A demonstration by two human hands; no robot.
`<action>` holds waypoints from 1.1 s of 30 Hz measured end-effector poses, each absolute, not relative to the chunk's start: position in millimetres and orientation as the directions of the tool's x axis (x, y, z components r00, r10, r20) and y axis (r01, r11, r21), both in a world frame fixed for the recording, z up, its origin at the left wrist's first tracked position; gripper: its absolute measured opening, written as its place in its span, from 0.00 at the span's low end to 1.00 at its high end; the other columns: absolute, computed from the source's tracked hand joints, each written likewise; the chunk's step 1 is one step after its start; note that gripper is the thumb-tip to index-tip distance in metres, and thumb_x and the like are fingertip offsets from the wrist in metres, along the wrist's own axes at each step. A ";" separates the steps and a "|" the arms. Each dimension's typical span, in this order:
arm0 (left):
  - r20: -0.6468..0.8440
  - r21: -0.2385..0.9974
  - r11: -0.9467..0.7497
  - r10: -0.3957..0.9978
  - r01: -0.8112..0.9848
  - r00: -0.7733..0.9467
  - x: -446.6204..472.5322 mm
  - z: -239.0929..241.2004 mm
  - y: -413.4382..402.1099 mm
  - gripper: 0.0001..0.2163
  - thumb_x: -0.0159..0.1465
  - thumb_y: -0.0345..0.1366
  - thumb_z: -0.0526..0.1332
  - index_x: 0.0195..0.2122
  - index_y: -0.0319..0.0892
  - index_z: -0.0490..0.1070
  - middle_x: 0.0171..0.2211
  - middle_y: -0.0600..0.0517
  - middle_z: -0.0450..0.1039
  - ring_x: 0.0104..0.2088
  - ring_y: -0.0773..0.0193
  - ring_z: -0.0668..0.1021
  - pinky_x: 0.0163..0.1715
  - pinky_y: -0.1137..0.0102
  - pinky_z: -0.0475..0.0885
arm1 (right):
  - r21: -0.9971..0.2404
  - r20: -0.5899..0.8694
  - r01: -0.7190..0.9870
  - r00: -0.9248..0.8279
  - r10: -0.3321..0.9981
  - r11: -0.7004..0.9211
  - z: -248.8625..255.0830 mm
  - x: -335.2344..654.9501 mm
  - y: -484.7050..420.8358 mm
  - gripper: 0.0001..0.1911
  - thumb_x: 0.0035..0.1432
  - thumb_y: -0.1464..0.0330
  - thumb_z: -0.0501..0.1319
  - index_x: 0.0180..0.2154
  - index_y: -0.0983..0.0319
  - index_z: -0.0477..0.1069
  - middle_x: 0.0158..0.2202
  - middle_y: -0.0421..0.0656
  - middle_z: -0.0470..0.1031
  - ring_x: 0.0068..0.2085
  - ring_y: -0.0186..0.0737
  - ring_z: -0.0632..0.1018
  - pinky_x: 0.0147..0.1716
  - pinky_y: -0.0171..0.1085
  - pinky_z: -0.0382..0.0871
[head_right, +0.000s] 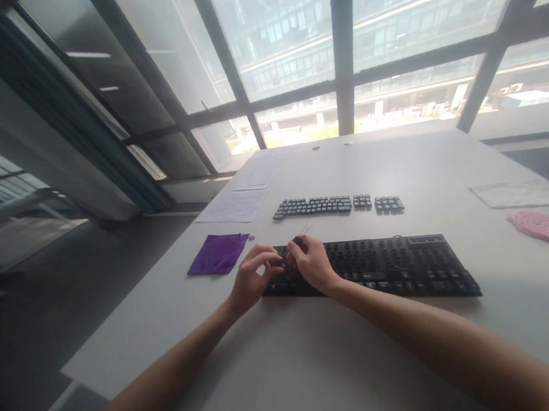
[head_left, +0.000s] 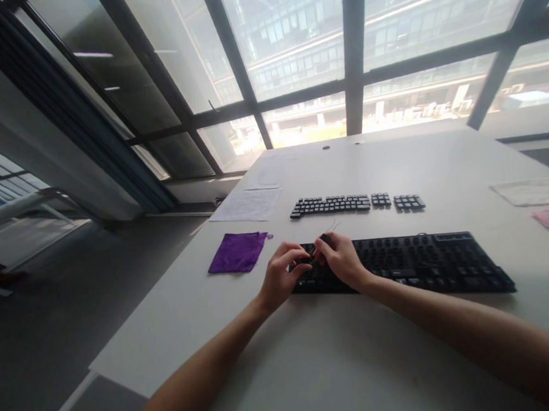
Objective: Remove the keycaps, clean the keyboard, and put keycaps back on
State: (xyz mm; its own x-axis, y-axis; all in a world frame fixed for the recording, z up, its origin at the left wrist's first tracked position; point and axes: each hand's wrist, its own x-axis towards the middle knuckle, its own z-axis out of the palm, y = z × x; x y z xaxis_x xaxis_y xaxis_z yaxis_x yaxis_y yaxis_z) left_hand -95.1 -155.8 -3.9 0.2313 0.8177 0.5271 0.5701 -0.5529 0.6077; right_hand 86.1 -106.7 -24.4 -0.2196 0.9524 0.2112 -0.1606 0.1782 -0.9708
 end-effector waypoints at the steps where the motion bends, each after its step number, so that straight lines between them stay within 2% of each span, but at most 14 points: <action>1: 0.528 0.638 -0.533 0.828 0.556 0.188 -98.0 -2.6 -149.7 0.08 0.63 0.40 0.67 0.39 0.42 0.77 0.40 0.48 0.74 0.37 0.62 0.77 0.36 0.69 0.75 | -0.970 0.202 -0.177 -0.202 0.958 0.167 -25.1 85.8 -105.4 0.15 0.60 0.57 0.62 0.30 0.62 0.70 0.23 0.42 0.75 0.24 0.39 0.76 0.23 0.35 0.69; 3: 0.514 0.683 -0.486 0.850 0.545 0.113 -106.4 -0.8 -131.3 0.09 0.61 0.41 0.69 0.39 0.42 0.77 0.37 0.49 0.76 0.32 0.65 0.77 0.32 0.71 0.75 | -0.969 0.183 -0.202 -0.188 0.965 0.144 -26.1 85.6 -103.1 0.15 0.59 0.57 0.63 0.29 0.62 0.70 0.23 0.42 0.75 0.24 0.39 0.76 0.23 0.35 0.69; 6: 0.486 0.677 -0.418 0.872 0.606 0.058 -119.7 -3.5 -92.4 0.10 0.59 0.39 0.70 0.39 0.41 0.77 0.32 0.51 0.78 0.30 0.65 0.78 0.34 0.70 0.76 | -0.970 0.180 -0.198 -0.205 0.962 0.139 -25.9 85.8 -101.6 0.15 0.59 0.57 0.63 0.29 0.62 0.70 0.22 0.42 0.75 0.24 0.39 0.75 0.22 0.35 0.68; 11: 0.444 0.580 -0.426 0.880 0.694 0.170 -122.3 -22.0 -39.1 0.06 0.57 0.36 0.71 0.32 0.40 0.80 0.28 0.51 0.78 0.28 0.64 0.78 0.33 0.69 0.75 | -0.974 0.171 -0.184 -0.204 0.964 0.134 -22.8 86.5 -103.3 0.15 0.60 0.58 0.62 0.29 0.62 0.70 0.23 0.42 0.75 0.24 0.38 0.75 0.22 0.35 0.68; 18: 0.413 0.521 -0.480 0.865 0.705 0.284 -126.5 -40.5 -23.9 0.05 0.61 0.32 0.66 0.36 0.41 0.82 0.35 0.49 0.79 0.33 0.65 0.79 0.36 0.71 0.75 | -0.978 0.165 -0.164 -0.213 0.963 0.131 -27.1 86.0 -100.9 0.14 0.60 0.58 0.62 0.29 0.62 0.70 0.22 0.42 0.75 0.24 0.39 0.75 0.23 0.35 0.68; 21: 0.432 0.477 -0.486 0.855 0.733 0.286 -129.4 -41.4 -16.2 0.05 0.60 0.34 0.68 0.36 0.43 0.82 0.34 0.50 0.76 0.32 0.65 0.77 0.36 0.71 0.74 | -0.978 0.162 -0.166 -0.222 0.962 0.126 -28.3 85.8 -100.0 0.14 0.60 0.58 0.62 0.29 0.62 0.70 0.22 0.41 0.75 0.23 0.38 0.75 0.22 0.35 0.68; 27: 0.476 0.373 -0.483 0.833 0.792 0.284 -120.8 -37.0 8.9 0.03 0.59 0.33 0.69 0.34 0.45 0.83 0.32 0.50 0.73 0.38 0.61 0.76 0.42 0.67 0.72 | -0.976 0.166 -0.174 -0.223 0.961 0.128 -26.4 86.2 -100.7 0.15 0.59 0.57 0.62 0.29 0.62 0.69 0.22 0.41 0.75 0.23 0.38 0.75 0.22 0.34 0.67; 33: 0.507 0.324 -0.449 0.826 0.833 0.248 -117.0 -38.3 18.6 0.04 0.59 0.32 0.69 0.34 0.45 0.83 0.33 0.50 0.73 0.39 0.59 0.75 0.42 0.65 0.72 | -0.979 0.157 -0.168 -0.238 0.959 0.118 -27.0 85.7 -100.3 0.15 0.60 0.57 0.62 0.30 0.62 0.70 0.22 0.41 0.75 0.24 0.38 0.75 0.22 0.35 0.67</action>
